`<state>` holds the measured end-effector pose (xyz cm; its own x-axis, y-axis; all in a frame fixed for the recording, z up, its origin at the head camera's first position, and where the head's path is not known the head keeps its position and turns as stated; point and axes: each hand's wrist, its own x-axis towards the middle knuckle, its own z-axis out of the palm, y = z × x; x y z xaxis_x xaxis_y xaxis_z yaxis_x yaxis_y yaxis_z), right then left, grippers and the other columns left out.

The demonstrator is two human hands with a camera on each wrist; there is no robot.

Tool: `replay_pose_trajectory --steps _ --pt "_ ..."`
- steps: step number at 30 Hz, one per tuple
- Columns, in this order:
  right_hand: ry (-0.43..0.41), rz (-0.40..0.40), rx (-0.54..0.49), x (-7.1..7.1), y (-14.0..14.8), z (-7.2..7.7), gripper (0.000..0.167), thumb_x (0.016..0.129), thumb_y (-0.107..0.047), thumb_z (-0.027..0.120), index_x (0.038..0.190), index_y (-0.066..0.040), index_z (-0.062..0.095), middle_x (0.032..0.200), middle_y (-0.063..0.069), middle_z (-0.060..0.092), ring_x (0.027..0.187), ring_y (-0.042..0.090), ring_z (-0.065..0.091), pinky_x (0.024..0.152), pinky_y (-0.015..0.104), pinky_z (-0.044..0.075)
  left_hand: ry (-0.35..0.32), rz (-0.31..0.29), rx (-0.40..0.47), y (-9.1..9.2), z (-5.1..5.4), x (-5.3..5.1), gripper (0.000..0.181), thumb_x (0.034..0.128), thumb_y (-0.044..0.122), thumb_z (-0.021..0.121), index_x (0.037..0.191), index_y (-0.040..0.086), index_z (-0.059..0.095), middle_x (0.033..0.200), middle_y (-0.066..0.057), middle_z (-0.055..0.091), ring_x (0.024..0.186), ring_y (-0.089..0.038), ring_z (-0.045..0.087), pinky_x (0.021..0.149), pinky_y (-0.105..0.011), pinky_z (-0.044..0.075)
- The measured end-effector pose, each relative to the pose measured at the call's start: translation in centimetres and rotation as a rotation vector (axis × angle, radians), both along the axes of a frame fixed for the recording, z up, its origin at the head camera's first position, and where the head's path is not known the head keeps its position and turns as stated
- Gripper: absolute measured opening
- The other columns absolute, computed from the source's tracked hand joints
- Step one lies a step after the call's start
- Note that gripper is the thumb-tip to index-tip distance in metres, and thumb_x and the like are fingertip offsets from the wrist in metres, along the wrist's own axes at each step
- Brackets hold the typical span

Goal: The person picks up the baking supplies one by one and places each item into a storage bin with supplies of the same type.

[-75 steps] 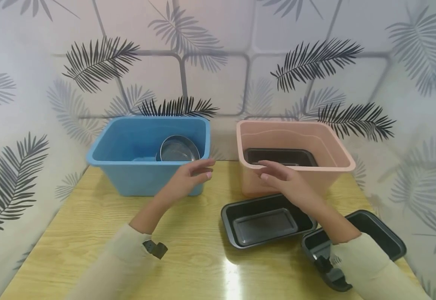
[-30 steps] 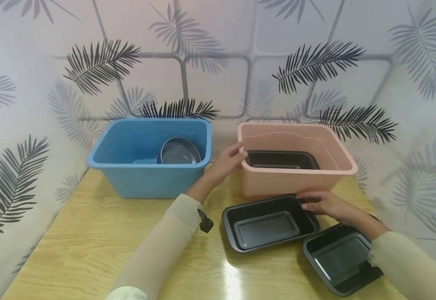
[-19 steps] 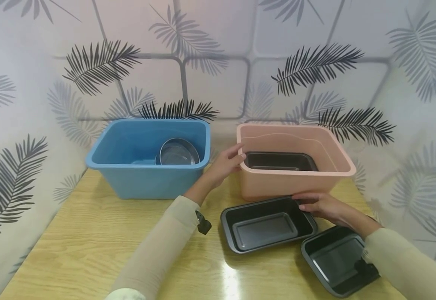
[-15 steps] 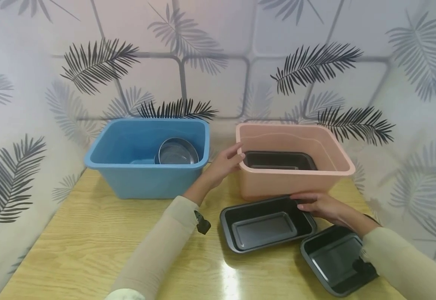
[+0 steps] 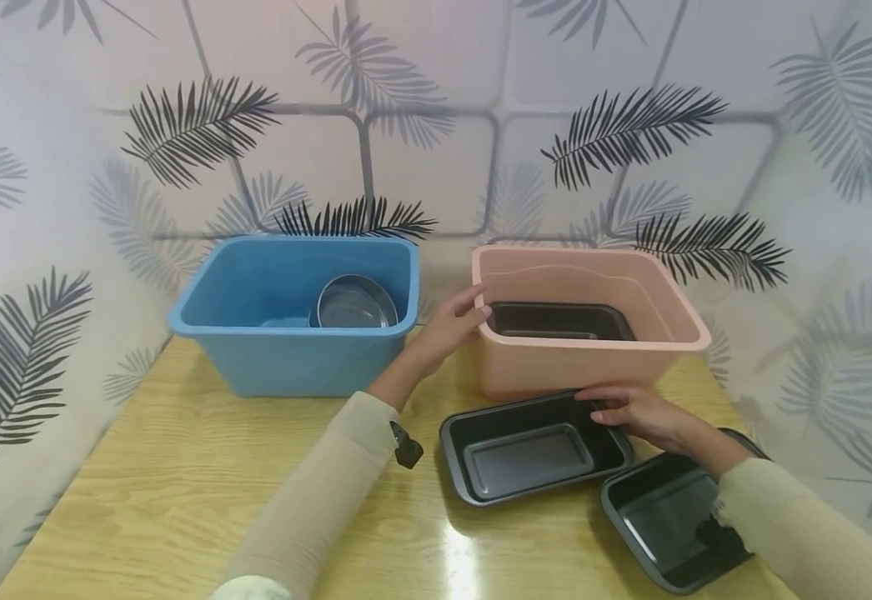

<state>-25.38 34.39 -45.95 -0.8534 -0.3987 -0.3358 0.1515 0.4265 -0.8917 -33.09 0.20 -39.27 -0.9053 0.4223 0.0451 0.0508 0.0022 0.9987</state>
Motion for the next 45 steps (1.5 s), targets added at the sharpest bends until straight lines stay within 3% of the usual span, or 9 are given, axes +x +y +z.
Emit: replay_pose_trajectory --steps 7,12,14,20,27,37,42,45 --pt "-0.003 -0.06 -0.055 0.3 -0.6 1.0 0.054 0.098 -0.018 0.066 0.146 0.001 0.049 0.161 0.023 0.029 0.129 0.012 0.044 0.096 0.02 0.045 -0.004 -0.012 0.005 0.1 -0.1 -0.2 0.056 0.1053 0.022 0.055 0.158 0.018 0.036 0.16 -0.015 0.038 0.139 -0.031 0.049 0.109 -0.047 0.048" --pt "0.006 -0.084 -0.101 0.8 -1.1 2.1 0.055 0.097 -0.017 0.066 0.147 -0.003 0.05 0.164 0.019 0.026 0.144 0.023 0.029 0.096 0.015 0.043 -0.001 -0.023 0.008 0.2 -0.1 -0.1 0.056 0.106 0.023 0.053 0.159 0.019 0.034 0.162 -0.014 0.036 0.139 -0.032 0.049 0.109 -0.049 0.048" --pt "0.016 -0.098 -0.113 1.1 -1.4 2.5 0.055 0.097 -0.017 0.066 0.148 -0.004 0.049 0.164 0.018 0.026 0.144 0.021 0.029 0.096 0.014 0.043 -0.001 -0.024 0.014 0.3 -0.1 -0.1 0.056 0.1062 0.023 0.053 0.159 0.018 0.033 0.162 -0.015 0.035 0.139 -0.033 0.049 0.109 -0.049 0.047" --pt "0.038 -0.147 -0.115 1.9 -2.7 3.0 0.053 0.096 -0.014 0.067 0.147 -0.005 0.051 0.16 0.014 0.035 0.121 0.003 0.048 0.093 0.02 0.05 0.006 -0.025 0.008 0.2 -0.1 -0.2 0.057 0.1067 0.023 0.052 0.159 0.02 0.032 0.162 -0.016 0.034 0.139 -0.034 0.049 0.109 -0.05 0.047" --pt "0.069 -0.156 -0.09 2.6 -3.5 3.4 0.055 0.094 -0.011 0.069 0.146 -0.003 0.052 0.156 0.013 0.043 0.106 0.004 0.053 0.082 0.023 0.052 -0.002 -0.037 0.005 0.1 -0.3 -0.2 0.057 0.1069 0.024 0.051 0.16 0.022 0.03 0.162 -0.015 0.034 0.136 -0.035 0.052 0.11 -0.049 0.046" --pt "0.08 -0.12 -0.056 3.5 -2.9 4.8 0.058 0.095 -0.015 0.068 0.149 -0.003 0.048 0.161 0.021 0.032 0.118 -0.002 0.048 0.09 0.019 0.051 -0.016 -0.052 0.028 0.1 -0.4 -0.3 0.059 0.1067 0.024 0.052 0.16 0.02 0.029 0.163 -0.015 0.032 0.139 -0.034 0.049 0.112 -0.05 0.045" --pt "0.081 -0.126 -0.039 3.9 -2.4 6.1 0.058 0.095 -0.014 0.068 0.148 -0.001 0.048 0.16 0.022 0.033 0.101 0.002 0.053 0.078 0.02 0.05 -0.019 -0.055 0.025 0.0 -0.4 -0.3 0.059 0.1065 0.025 0.053 0.16 0.021 0.029 0.163 -0.015 0.033 0.141 -0.033 0.047 0.112 -0.05 0.045" --pt "0.095 -0.14 -0.043 4.1 -2.1 6.9 0.055 0.094 -0.013 0.069 0.146 -0.002 0.052 0.151 0.012 0.045 0.088 0.005 0.054 0.072 0.02 0.05 -0.021 -0.057 0.024 -0.1 -0.4 -0.3 0.059 0.1066 0.025 0.052 0.16 0.021 0.029 0.163 -0.014 0.033 0.141 -0.033 0.047 0.112 -0.05 0.045"
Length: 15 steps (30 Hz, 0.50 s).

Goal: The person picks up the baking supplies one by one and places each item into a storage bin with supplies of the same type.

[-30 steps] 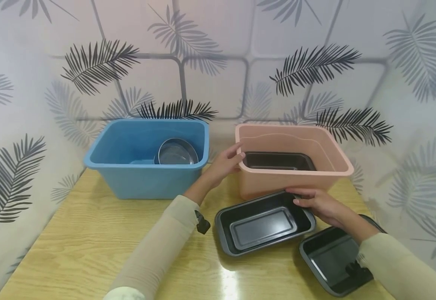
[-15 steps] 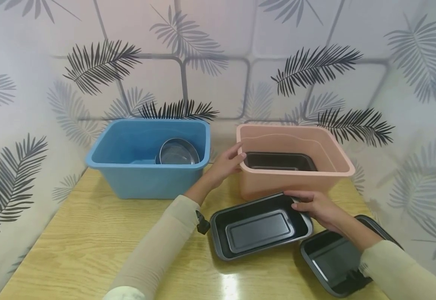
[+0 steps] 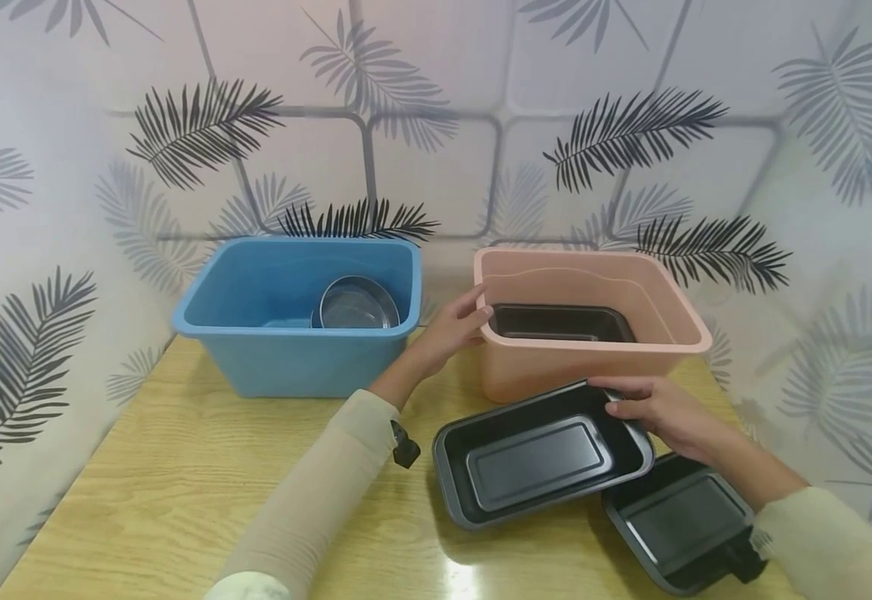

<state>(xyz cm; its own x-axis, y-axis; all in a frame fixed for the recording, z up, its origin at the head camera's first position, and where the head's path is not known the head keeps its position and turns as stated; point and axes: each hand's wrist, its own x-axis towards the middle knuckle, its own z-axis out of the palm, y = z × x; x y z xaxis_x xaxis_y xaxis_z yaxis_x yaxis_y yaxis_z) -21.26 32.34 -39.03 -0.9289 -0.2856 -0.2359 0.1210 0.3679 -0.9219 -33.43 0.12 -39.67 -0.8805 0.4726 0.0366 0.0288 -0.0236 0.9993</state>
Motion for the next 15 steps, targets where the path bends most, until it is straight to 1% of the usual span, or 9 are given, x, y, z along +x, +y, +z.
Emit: replay_pose_trajectory --steps 1,3,5,7,8,10,12,14,15 --pt "0.006 -0.007 -0.004 0.1 0.1 0.3 0.054 0.094 -0.013 0.069 0.145 -0.003 0.053 0.15 0.011 0.045 0.087 0.005 0.054 0.07 0.019 0.049 0.0 0.0 0.0 0.0 0.0 0.0 0.059 0.1066 0.025 0.052 0.161 0.021 0.029 0.163 -0.014 0.033 0.141 -0.033 0.048 0.112 -0.05 0.045" --pt "0.008 -0.014 -0.04 0.2 0.5 0.9 0.05 0.094 -0.011 0.069 0.142 -0.005 0.058 0.14 0.0 0.054 0.087 0.005 0.059 0.071 0.021 0.053 -0.001 0.0 0.004 -0.1 0.0 0.0 0.059 0.1066 0.025 0.052 0.161 0.021 0.028 0.163 -0.014 0.033 0.14 -0.033 0.048 0.112 -0.049 0.045" --pt "0.014 -0.017 -0.075 0.4 0.9 1.5 0.046 0.094 -0.008 0.069 0.139 -0.009 0.062 0.131 -0.008 0.062 0.09 0.005 0.064 0.074 0.022 0.057 -0.001 0.002 0.009 -0.1 -0.1 -0.1 0.06 0.1064 0.024 0.053 0.161 0.02 0.028 0.163 -0.015 0.033 0.14 -0.033 0.048 0.111 -0.049 0.045" --pt "0.021 -0.01 -0.098 0.5 1.5 2.2 0.043 0.095 -0.007 0.067 0.137 -0.014 0.064 0.128 -0.012 0.064 0.099 0.006 0.067 0.078 0.024 0.059 -0.003 0.002 0.012 -0.1 -0.1 -0.1 0.06 0.1065 0.023 0.052 0.161 0.02 0.028 0.162 -0.016 0.033 0.141 -0.033 0.047 0.112 -0.049 0.045" --pt "0.03 -0.002 -0.104 0.6 1.7 2.6 0.042 0.096 -0.006 0.066 0.137 -0.015 0.065 0.123 -0.018 0.065 0.102 0.005 0.067 0.081 0.025 0.06 -0.004 0.001 0.014 0.0 -0.1 -0.1 0.06 0.1065 0.023 0.052 0.161 0.02 0.028 0.162 -0.016 0.034 0.141 -0.033 0.047 0.112 -0.049 0.045" --pt "0.052 0.007 -0.108 0.8 2.3 3.3 0.043 0.096 -0.005 0.065 0.138 -0.016 0.064 0.126 -0.022 0.063 0.105 0.001 0.064 0.082 0.023 0.059 -0.004 -0.001 0.015 -0.1 -0.1 -0.1 0.06 0.1065 0.022 0.052 0.161 0.02 0.028 0.162 -0.016 0.033 0.141 -0.032 0.046 0.112 -0.05 0.044" --pt "0.063 0.015 -0.122 1.0 2.8 4.1 0.045 0.097 -0.003 0.063 0.14 -0.016 0.062 0.129 -0.024 0.061 0.107 0.001 0.063 0.083 0.023 0.059 -0.003 -0.006 0.013 -0.1 0.0 -0.1 0.059 0.1066 0.022 0.052 0.161 0.02 0.028 0.162 -0.015 0.034 0.142 -0.032 0.046 0.112 -0.051 0.044" --pt "0.068 0.013 -0.142 1.1 3.3 4.7 0.046 0.097 -0.001 0.062 0.141 -0.015 0.061 0.129 -0.023 0.061 0.108 0.002 0.065 0.083 0.026 0.06 0.001 -0.014 0.012 -0.1 0.0 -0.1 0.06 0.1066 0.022 0.052 0.161 0.02 0.027 0.163 -0.015 0.033 0.142 -0.033 0.046 0.113 -0.052 0.043" --pt "0.057 0.008 -0.156 1.2 3.6 5.0 0.046 0.097 0.001 0.061 0.14 -0.017 0.062 0.127 -0.022 0.063 0.107 0.005 0.067 0.082 0.029 0.061 0.001 -0.018 0.013 -0.1 0.0 -0.1 0.06 0.1066 0.023 0.052 0.161 0.02 0.027 0.163 -0.015 0.033 0.142 -0.033 0.045 0.113 -0.052 0.043"
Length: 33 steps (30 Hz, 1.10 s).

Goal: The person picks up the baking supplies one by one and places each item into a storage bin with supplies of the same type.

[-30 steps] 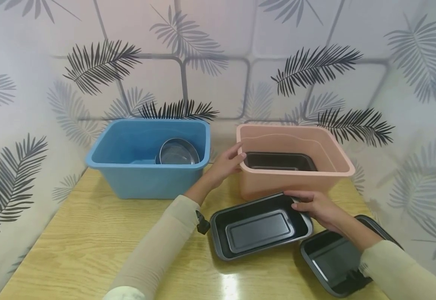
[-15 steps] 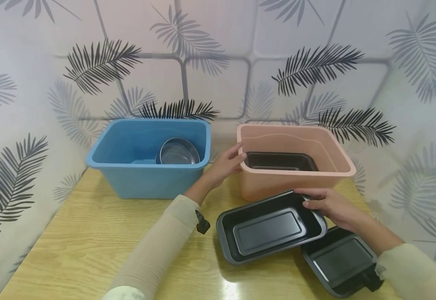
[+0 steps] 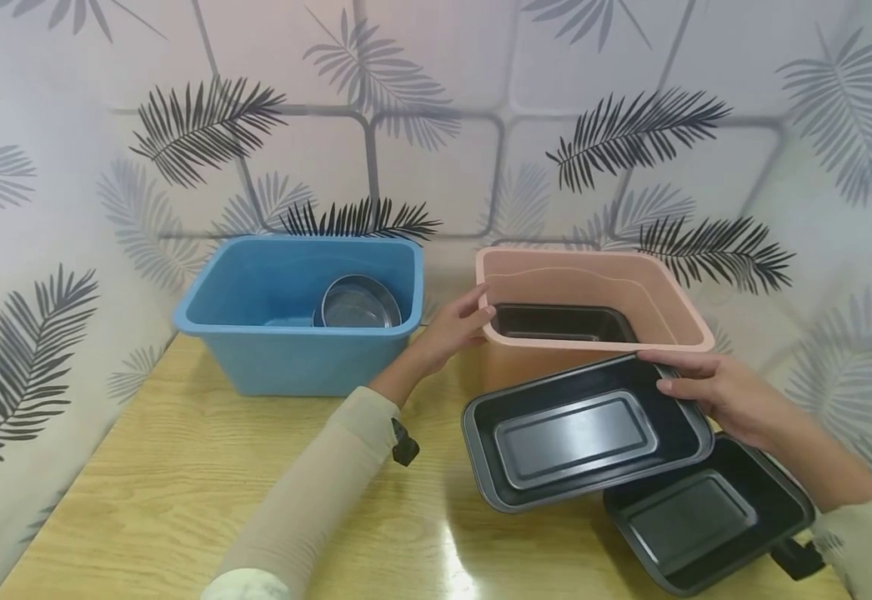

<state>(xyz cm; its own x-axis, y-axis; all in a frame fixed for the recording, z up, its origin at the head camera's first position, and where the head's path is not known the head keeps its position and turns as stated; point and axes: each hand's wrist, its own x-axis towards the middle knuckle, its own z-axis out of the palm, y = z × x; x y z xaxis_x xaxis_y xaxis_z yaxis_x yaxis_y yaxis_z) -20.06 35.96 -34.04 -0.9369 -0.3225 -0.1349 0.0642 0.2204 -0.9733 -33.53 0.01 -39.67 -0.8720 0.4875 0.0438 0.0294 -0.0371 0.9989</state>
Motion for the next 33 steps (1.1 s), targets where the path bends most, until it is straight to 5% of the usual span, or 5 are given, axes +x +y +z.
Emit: replay_pose_trajectory --steps 8,23,25,28,33 --pt "-0.011 -0.076 -0.004 0.0 3.2 2.1 0.047 0.097 0.005 0.059 0.132 -0.025 0.069 0.119 -0.02 0.068 0.102 0.005 0.07 0.077 0.031 0.063 0.004 -0.021 0.009 -0.1 -0.1 -0.1 0.061 0.1071 0.023 0.051 0.162 0.019 0.025 0.164 -0.014 0.03 0.145 -0.032 0.041 0.114 -0.051 0.042" --pt "0.054 -0.154 -0.222 -1.0 8.3 4.9 0.053 0.098 0.015 0.049 0.123 -0.025 0.074 0.111 -0.012 0.075 0.092 0.011 0.075 0.067 0.031 0.063 0.015 -0.028 0.01 -0.1 0.1 0.0 0.061 0.1072 0.024 0.051 0.162 0.021 0.024 0.165 -0.013 0.028 0.146 -0.033 0.04 0.114 -0.05 0.042" --pt "0.072 -0.19 -0.21 -1.4 8.6 5.0 0.052 0.098 0.014 0.051 0.123 -0.025 0.073 0.112 -0.012 0.075 0.09 0.012 0.075 0.066 0.031 0.063 0.014 -0.028 0.018 -0.2 0.0 0.0 0.06 0.1076 0.022 0.05 0.162 0.02 0.024 0.166 -0.014 0.027 0.147 -0.033 0.039 0.114 -0.051 0.041" --pt "0.097 -0.247 -0.117 -1.9 9.0 5.2 0.05 0.099 0.007 0.055 0.127 -0.031 0.07 0.139 -0.019 0.058 0.089 -0.005 0.069 0.064 0.018 0.059 0.01 -0.023 0.024 -0.2 0.0 0.1 0.06 0.1076 0.021 0.05 0.162 0.02 0.024 0.166 -0.013 0.026 0.147 -0.032 0.039 0.115 -0.052 0.041" --pt "0.133 -0.287 -0.054 -3.2 9.6 5.5 0.049 0.099 0.003 0.058 0.13 -0.035 0.067 0.134 -0.018 0.057 0.088 -0.005 0.069 0.063 0.016 0.057 0.013 -0.028 0.034 -0.2 -0.2 0.0 0.061 0.1073 0.021 0.051 0.162 0.02 0.024 0.165 -0.014 0.027 0.146 -0.035 0.039 0.115 -0.055 0.04"
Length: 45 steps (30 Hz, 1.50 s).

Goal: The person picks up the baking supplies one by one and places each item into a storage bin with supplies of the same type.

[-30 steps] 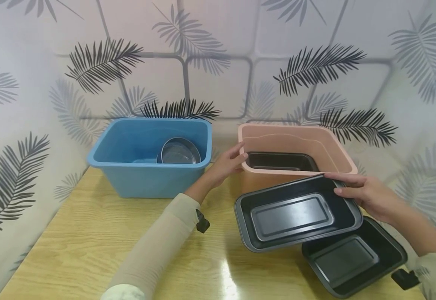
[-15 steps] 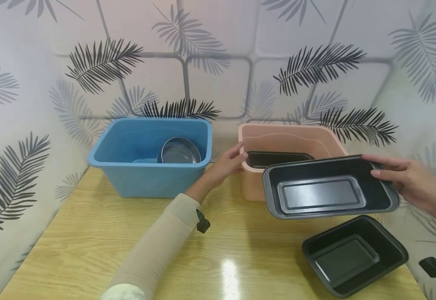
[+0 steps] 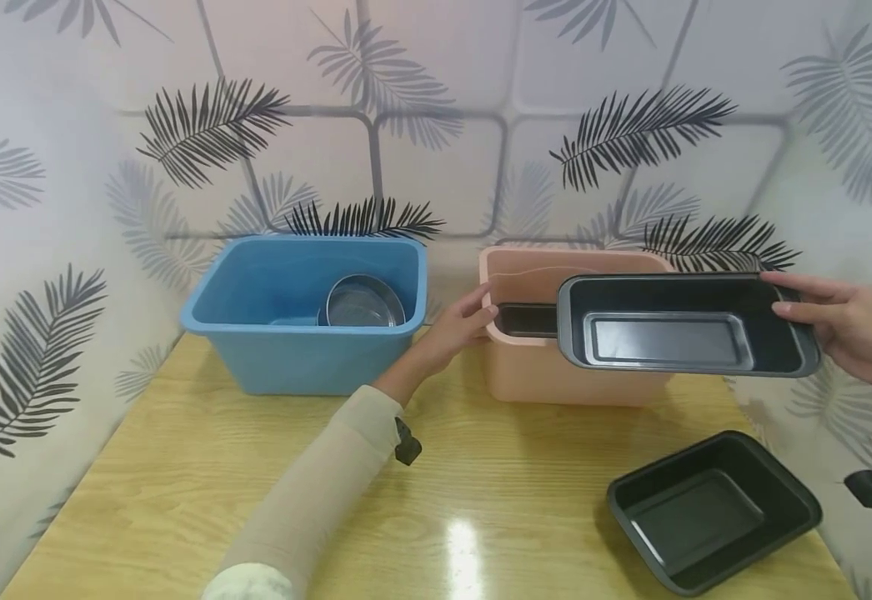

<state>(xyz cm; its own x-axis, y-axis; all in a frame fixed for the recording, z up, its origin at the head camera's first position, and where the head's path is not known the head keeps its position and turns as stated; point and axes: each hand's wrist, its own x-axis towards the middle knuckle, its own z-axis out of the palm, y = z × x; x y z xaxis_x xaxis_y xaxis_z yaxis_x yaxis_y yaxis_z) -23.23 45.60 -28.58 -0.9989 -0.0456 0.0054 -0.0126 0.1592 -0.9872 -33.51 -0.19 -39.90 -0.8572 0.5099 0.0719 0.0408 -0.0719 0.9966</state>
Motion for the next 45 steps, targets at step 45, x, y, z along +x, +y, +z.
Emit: replay_pose_trajectory --steps 45 --pt "-0.173 0.062 0.309 -11.3 -7.6 -4.9 0.064 0.101 -0.012 0.061 0.158 -0.007 0.032 0.164 0.022 0.023 0.102 0.0 0.065 0.088 0.025 0.059 0.008 0.009 0.018 0.2 -0.3 -0.1 0.062 0.1078 0.019 0.049 0.162 0.014 0.02 0.167 -0.019 0.019 0.149 -0.034 0.033 0.112 -0.054 0.043"
